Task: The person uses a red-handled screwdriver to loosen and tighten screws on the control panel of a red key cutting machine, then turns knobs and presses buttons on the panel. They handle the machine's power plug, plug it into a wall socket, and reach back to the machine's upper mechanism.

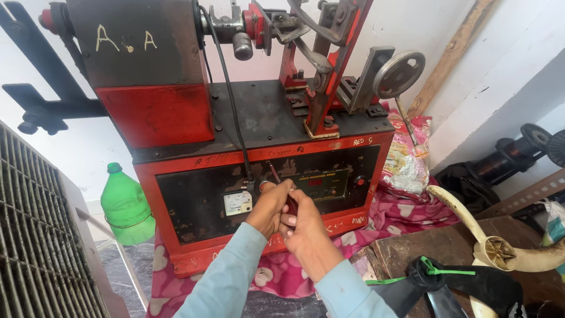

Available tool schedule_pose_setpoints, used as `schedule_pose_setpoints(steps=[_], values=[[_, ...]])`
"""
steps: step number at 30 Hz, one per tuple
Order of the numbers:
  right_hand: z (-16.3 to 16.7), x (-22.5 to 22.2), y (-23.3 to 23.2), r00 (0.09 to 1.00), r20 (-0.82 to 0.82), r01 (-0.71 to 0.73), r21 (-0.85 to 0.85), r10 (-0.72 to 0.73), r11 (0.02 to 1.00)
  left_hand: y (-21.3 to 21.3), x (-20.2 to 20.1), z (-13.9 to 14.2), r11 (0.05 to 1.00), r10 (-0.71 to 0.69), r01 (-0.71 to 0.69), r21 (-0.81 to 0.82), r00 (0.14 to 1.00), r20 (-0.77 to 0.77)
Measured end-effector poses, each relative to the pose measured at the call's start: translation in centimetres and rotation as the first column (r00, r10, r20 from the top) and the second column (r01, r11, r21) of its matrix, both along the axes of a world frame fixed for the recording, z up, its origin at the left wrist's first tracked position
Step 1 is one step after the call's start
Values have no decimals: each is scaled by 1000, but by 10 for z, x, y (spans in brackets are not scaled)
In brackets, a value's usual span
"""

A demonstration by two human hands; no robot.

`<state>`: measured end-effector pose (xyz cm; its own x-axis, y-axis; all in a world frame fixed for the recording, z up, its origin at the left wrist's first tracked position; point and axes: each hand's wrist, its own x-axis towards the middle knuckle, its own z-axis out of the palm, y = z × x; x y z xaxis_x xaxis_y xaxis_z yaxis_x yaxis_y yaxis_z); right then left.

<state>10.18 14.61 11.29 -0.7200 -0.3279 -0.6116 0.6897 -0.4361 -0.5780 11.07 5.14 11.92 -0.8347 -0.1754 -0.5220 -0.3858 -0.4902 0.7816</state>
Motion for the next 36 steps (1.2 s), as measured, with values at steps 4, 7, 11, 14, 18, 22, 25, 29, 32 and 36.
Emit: schedule_pose_setpoints(steps=[4,7,11,14,18,22,25,29,32,36], values=[[15,3,-2,999,-47,-12,48,15,999,-1,-1,1,999,-9,10,32,999,-41],[19,6,-6,998,-58,11,82,-6,997,0,-2,0,1000,11,-9,25,999,-42],[17,13,-10,996,-84,43,140,-31,989,-1,-3,-4,998,58,-58,-18,998,9],[15,19,-12,993,-113,46,188,-25,981,-2,-2,-7,996,67,-66,-58,998,17],[16,21,-16,992,-125,55,214,-28,975,-5,-2,-6,995,70,-69,-67,998,5],[18,23,-17,991,-134,51,210,-23,976,-6,0,-2,996,43,-37,-81,997,62],[19,24,-16,992,-127,56,234,-27,971,-5,1,-2,999,28,-26,-43,999,32],[19,23,-15,989,-151,50,258,-11,965,-3,-3,-7,997,81,-81,-5,997,-12],[19,22,-14,989,-148,53,276,-11,960,-3,-6,-14,996,77,-77,38,997,-13],[19,22,-14,985,-170,60,308,-7,950,-6,-10,-28,996,60,-58,64,998,-28]])
